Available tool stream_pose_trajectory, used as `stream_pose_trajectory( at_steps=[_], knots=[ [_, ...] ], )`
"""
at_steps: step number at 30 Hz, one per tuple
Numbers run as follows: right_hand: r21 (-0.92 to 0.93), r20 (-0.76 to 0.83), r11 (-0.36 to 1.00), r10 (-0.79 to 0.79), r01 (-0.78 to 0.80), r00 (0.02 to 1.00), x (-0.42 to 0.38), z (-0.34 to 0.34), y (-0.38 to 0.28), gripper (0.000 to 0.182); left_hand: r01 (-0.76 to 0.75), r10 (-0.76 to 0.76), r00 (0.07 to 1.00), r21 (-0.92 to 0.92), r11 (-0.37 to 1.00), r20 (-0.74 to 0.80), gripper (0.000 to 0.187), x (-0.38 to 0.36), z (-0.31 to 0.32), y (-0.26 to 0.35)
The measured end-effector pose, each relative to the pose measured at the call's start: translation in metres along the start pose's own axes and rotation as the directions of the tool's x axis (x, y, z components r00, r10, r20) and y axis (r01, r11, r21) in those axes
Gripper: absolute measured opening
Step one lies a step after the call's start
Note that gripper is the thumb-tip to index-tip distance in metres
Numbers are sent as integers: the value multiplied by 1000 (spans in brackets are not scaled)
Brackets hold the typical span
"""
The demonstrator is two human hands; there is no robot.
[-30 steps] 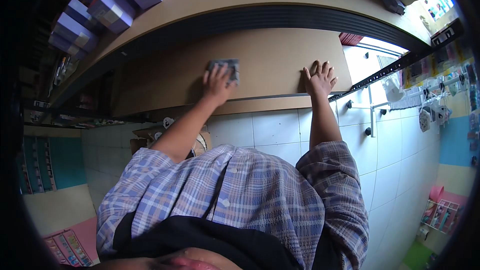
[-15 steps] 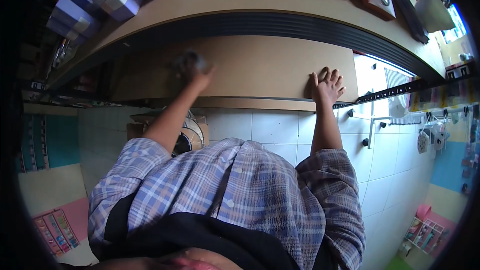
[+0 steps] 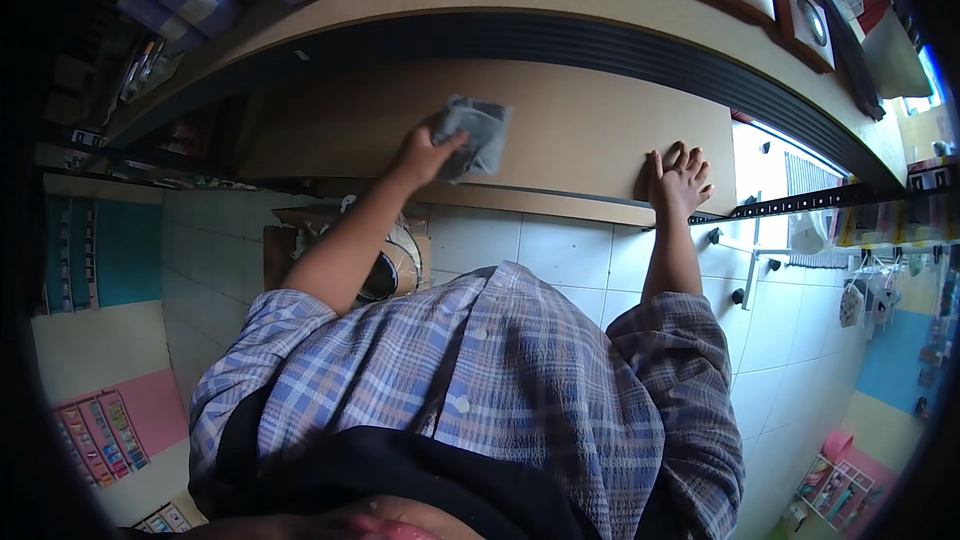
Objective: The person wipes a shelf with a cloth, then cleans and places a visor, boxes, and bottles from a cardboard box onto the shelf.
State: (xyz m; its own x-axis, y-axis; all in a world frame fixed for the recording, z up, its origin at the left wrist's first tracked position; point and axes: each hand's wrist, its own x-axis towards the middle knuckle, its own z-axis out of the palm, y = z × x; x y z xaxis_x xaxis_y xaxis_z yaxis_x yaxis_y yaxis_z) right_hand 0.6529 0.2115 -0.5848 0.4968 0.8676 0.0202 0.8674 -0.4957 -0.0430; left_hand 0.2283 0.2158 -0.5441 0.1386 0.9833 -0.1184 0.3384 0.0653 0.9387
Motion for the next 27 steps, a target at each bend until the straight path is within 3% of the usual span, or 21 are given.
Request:
stream_pose_trajectory(
  at_steps=[2,3,4,5,8,12,14,15,17,19,20,22,23,25,26,27],
  knots=[
    [-6,1,1000,1,-1,1000,0,2,1,71,33,2,989,234,972,-147,53,16,-31,-35],
    [-11,-6,1000,2,-2,1000,1,2,0,72,33,2,990,238,971,-144,53,20,-42,-47],
    [1,-8,1000,2,-2,1000,1,2,1,72,18,180,916,486,874,-358,58,24,-50,-56],
    [3,-6,1000,7,-7,1000,1,2,0,72,72,396,776,693,717,-491,63,25,-53,-54],
    [11,-5,1000,11,-10,1000,1,0,1,72,34,427,812,764,645,-397,67,28,-39,-45],
    [3,-5,1000,7,-7,1000,-1,0,0,71,-36,424,853,774,632,-305,72,34,29,-45],
    [1,-12,1000,5,-5,1000,1,-1,0,70,115,228,918,768,630,-325,73,39,60,-44],
    [0,-8,1000,10,-10,1000,2,-1,-1,71,114,230,917,766,633,-327,73,45,75,-38],
    [-6,3,1000,7,-7,1000,2,1,1,71,54,231,935,752,657,-270,70,51,106,-27],
    [8,-14,1000,1,-1,1000,2,2,1,71,-182,303,952,734,654,-34,62,41,134,-12],
    [10,-14,1000,-1,1,1000,2,2,-1,71,-180,303,952,735,653,-36,62,38,135,-12],
    [-4,0,1000,4,-4,1000,2,1,0,71,-413,408,897,657,631,171,50,34,136,-10],
    [-4,-5,1000,10,-10,1000,2,-1,0,71,-420,414,893,655,629,175,50,40,128,-17],
    [9,16,1000,4,-4,1000,-1,-6,-2,71,-354,404,905,759,546,132,43,49,84,-46],
    [-20,3,1000,3,-3,1000,0,-4,-2,71,-260,440,898,839,479,28,41,50,49,-53],
    [-16,-4,1000,0,0,1000,1,-2,-1,70,-275,510,855,755,596,-91,39,66,12,-93]
  ],
)
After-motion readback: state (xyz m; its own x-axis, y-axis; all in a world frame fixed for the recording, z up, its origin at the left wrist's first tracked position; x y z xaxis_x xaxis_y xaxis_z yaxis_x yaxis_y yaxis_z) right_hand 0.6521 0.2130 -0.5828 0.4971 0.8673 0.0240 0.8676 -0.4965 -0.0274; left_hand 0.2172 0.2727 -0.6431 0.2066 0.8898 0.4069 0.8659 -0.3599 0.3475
